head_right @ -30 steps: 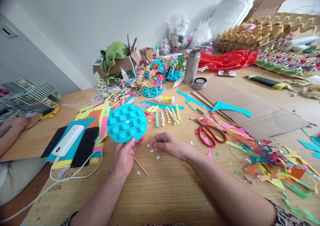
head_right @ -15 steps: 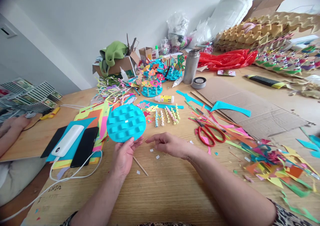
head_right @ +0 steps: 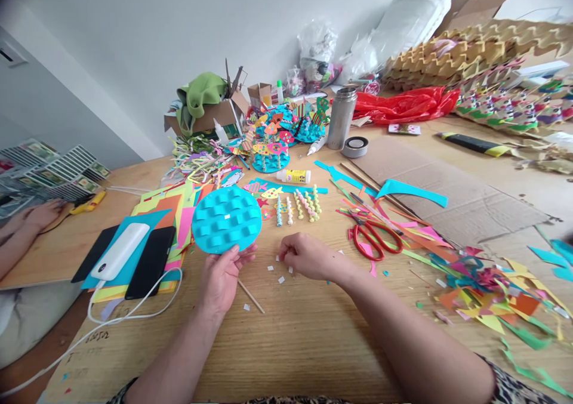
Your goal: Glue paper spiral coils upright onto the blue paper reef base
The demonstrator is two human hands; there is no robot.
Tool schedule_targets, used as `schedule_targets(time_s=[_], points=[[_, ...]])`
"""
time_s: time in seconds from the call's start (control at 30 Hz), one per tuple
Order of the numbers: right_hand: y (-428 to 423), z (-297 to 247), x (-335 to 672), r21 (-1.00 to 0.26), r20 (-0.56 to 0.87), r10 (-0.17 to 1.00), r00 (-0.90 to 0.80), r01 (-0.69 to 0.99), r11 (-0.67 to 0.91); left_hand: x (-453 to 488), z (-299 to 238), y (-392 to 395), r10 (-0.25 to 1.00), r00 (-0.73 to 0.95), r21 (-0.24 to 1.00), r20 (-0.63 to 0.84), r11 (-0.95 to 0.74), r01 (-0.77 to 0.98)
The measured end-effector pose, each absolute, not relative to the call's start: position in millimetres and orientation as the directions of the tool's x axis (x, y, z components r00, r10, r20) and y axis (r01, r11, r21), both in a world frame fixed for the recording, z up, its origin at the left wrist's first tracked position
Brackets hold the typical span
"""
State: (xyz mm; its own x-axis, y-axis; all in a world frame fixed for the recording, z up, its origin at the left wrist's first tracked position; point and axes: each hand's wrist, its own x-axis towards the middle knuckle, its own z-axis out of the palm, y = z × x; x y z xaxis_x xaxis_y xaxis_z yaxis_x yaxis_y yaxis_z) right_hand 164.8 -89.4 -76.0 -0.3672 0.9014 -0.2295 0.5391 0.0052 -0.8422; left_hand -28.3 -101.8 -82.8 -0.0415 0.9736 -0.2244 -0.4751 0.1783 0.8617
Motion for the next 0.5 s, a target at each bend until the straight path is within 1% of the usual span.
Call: schedule_targets(time_s=[0.1, 0.23, 0.33, 0.4, 0.5], points=[[-88, -71, 166, -0.936, -0.155, 0.917, -0.367, 0.352, -0.018, -28, -82, -102, 0.973, -0.046, 0.866, -0.228, 0.181, -0.466], [-85, -71, 168, -0.988, -0.106, 0.974, -0.199, 0.13, -0.081, -28, -80, -103, 0.971, -0.012, 0.867, -0.24, 0.208, -0.454], [-80, -74, 169, -0.994, -0.095, 0.994, -0.06, -0.053, -0.098, -29, -79, -104, 0.97, 0.034, 0.869, -0.241, 0.231, -0.437], [-78, -77, 170, -0.985, -0.105, 0.994, 0.013, -0.141, -0.102, -29, -79, -104, 0.97, 0.061, 0.871, -0.236, 0.238, -0.43], [-76, -78, 171, -0.957, -0.167, 0.985, 0.052, -0.247, -0.149, -30, -79, -105, 0.965, 0.123, 0.874, -0.232, 0.262, -0.408]])
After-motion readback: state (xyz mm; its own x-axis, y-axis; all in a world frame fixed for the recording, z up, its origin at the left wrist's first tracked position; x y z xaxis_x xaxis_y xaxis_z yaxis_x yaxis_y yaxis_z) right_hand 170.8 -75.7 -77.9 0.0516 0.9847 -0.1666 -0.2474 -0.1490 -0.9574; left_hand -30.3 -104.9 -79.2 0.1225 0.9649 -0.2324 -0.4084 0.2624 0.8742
